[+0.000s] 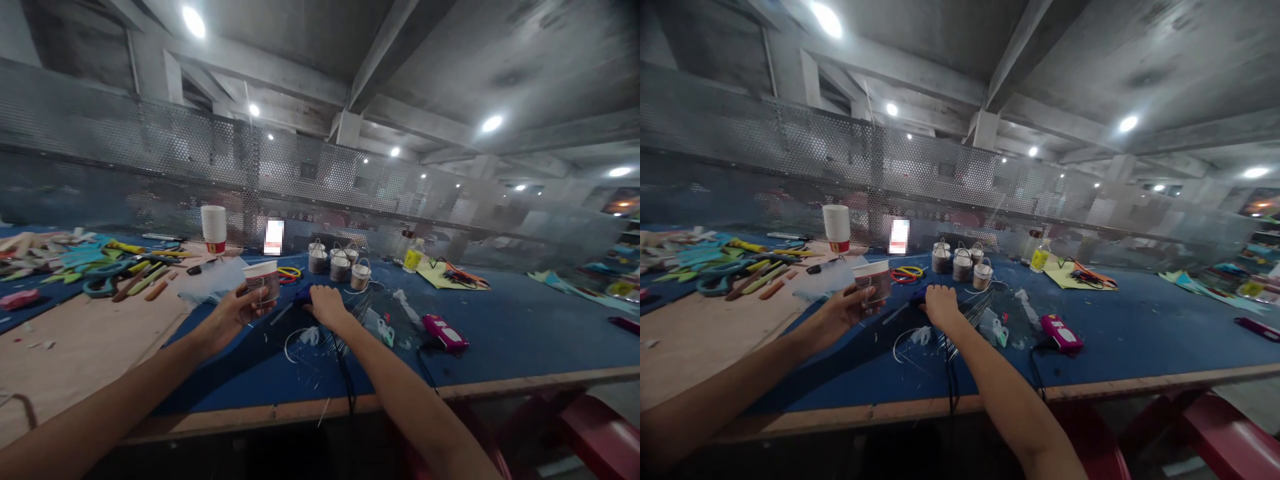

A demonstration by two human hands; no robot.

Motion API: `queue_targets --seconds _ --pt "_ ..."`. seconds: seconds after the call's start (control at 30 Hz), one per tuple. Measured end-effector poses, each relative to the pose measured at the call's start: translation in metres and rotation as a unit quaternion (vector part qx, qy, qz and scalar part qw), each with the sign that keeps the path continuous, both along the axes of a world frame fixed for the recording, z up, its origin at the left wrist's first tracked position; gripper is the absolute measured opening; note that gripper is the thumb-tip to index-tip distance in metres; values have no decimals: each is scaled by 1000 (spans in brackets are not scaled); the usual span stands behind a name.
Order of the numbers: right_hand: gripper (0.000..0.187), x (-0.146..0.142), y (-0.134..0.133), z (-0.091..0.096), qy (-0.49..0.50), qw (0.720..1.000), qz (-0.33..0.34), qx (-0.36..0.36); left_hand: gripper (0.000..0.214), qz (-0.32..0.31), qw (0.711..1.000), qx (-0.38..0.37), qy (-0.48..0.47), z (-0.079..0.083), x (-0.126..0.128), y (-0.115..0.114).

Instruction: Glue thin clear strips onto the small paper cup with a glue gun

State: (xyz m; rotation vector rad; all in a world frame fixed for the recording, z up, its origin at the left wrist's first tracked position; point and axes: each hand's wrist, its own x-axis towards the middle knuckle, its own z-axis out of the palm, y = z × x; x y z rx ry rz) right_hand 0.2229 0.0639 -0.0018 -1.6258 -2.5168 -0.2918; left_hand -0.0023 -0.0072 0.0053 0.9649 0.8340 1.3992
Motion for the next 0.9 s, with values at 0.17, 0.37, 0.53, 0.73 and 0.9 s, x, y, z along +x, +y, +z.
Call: queue_targets --seconds 0.17,0.37,0.53,0.73,0.9 --pt "27 -1 -4 -5 2 1000 -8 12 27 0 1000 -15 -3 4 -1 0" --pt "26 24 -1 3 245 968 -39 -23 22 -6 999 -5 -35 21 -3 1" --pt "39 39 3 19 642 743 41 -186 14 -4 997 5 -73 36 7 10" --pt "50 30 -13 35 781 567 142 -221 21 -5 996 19 -83 33 24 26" --pt "46 27 -18 23 735 647 125 -161 36 -2 998 22 -53 18 26 33"
